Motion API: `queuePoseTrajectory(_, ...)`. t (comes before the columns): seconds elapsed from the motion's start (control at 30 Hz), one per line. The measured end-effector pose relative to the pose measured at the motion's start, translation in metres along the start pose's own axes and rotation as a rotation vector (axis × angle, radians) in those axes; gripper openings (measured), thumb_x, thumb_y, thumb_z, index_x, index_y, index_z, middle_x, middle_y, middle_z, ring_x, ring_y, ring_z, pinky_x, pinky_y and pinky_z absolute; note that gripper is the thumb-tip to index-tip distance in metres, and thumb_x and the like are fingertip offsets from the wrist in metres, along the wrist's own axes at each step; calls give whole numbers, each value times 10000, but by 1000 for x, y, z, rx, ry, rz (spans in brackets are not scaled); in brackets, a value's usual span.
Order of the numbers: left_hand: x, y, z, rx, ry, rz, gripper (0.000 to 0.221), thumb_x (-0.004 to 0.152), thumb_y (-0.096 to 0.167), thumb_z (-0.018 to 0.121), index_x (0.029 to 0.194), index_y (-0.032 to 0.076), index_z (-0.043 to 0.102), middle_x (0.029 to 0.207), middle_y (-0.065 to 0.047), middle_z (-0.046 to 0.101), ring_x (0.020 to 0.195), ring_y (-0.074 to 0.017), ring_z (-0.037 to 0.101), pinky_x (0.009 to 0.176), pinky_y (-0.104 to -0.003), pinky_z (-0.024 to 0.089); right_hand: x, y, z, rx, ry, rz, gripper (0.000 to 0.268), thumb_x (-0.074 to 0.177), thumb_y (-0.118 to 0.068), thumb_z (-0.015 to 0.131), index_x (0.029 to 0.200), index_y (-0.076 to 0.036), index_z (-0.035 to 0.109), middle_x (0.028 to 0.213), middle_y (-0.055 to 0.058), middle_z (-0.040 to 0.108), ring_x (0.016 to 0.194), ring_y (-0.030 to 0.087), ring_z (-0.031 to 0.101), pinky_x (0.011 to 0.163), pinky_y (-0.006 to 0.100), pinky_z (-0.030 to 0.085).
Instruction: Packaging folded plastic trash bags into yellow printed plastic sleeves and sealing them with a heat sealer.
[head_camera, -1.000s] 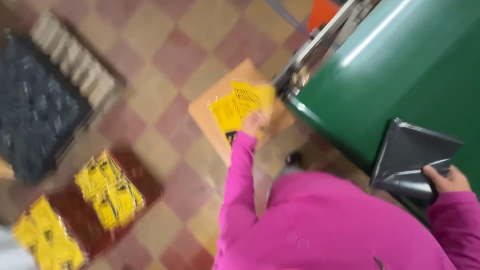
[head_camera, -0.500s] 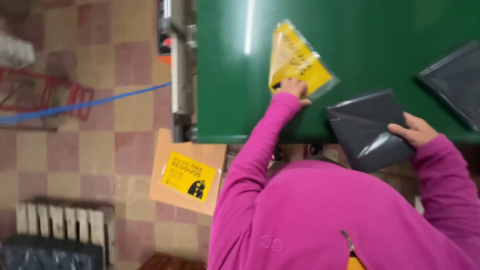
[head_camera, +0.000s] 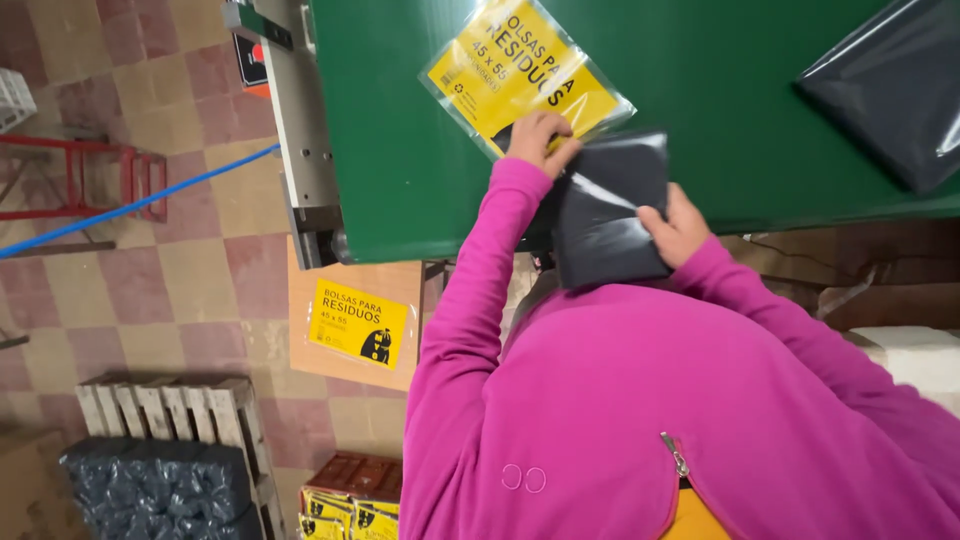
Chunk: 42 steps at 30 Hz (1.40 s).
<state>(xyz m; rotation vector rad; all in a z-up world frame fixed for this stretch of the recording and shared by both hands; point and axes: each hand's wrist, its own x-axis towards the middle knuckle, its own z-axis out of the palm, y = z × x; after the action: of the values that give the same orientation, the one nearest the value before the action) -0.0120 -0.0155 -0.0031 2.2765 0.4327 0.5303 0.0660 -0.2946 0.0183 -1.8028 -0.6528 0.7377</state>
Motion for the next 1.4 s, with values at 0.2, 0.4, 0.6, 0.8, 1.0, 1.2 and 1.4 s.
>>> queuePoseTrajectory(0.2, -8, 18, 17, 87, 4, 60, 220, 861, 177, 755, 1018, 69, 645, 1042, -121, 639, 1035, -367, 579, 926, -447, 488, 34, 2, 33, -191, -176, -34, 438, 1000, -254, 652, 1291, 43, 516, 1086, 260, 672, 991, 392, 677, 867, 429, 522)
queuePoseTrajectory(0.4, -25, 93, -61, 241, 102, 173, 215, 885, 210, 741, 1002, 78, 618, 1049, -123, 629, 1033, -358, 592, 871, -459, 514, 86, -1, 12, -222, -153, -2, 452, 952, -249, 705, 1270, 35, 555, 975, 208, 706, 840, 297, 706, 720, 403, 565)
queuePoseTrajectory(0.6, -80, 6, -55, 297, 89, -495, 273, 909, 293, 756, 992, 95, 586, 938, -136, 685, 895, -389, 660, 757, -477, 535, 136, -55, -3, -134, -197, 262, 284, 982, -240, 652, 1145, -8, 669, 889, 119, 722, 663, 177, 694, 520, 308, 550)
queuePoseTrajectory(0.8, -84, -29, -32, 10, 196, -532, 193, 896, 218, 681, 983, 143, 526, 827, -128, 690, 788, -396, 693, 715, -471, 560, 141, -59, -13, -276, -307, 219, 211, 970, -201, 609, 980, -24, 724, 786, 78, 732, 603, 173, 711, 497, 315, 539)
queuePoseTrajectory(1.0, -141, 42, -43, -55, -83, -536, 114, 919, 200, 602, 1004, 170, 533, 811, -165, 666, 771, -408, 671, 706, -483, 548, 70, 24, -49, -508, -504, 26, 249, 953, -245, 633, 880, -29, 735, 740, 106, 745, 618, 178, 720, 588, 323, 559)
queuePoseTrajectory(1.2, -184, 34, -15, -394, 10, -511, 134, 904, 100, 632, 977, 114, 520, 744, -114, 584, 694, -284, 595, 629, -414, 497, 63, 61, -72, -268, -577, 228, 205, 952, -281, 650, 949, -84, 704, 759, 31, 657, 643, 114, 590, 579, 280, 469)
queuePoseTrajectory(1.4, -71, 21, -90, -1204, 403, -343, 116, 941, 13, 563, 1018, 69, 496, 627, -49, 545, 444, -103, 493, 406, -254, 381, 189, -72, -61, 167, -446, 566, 188, 1012, -273, 557, 869, -185, 472, 685, -47, 393, 534, 64, 351, 440, 225, 228)
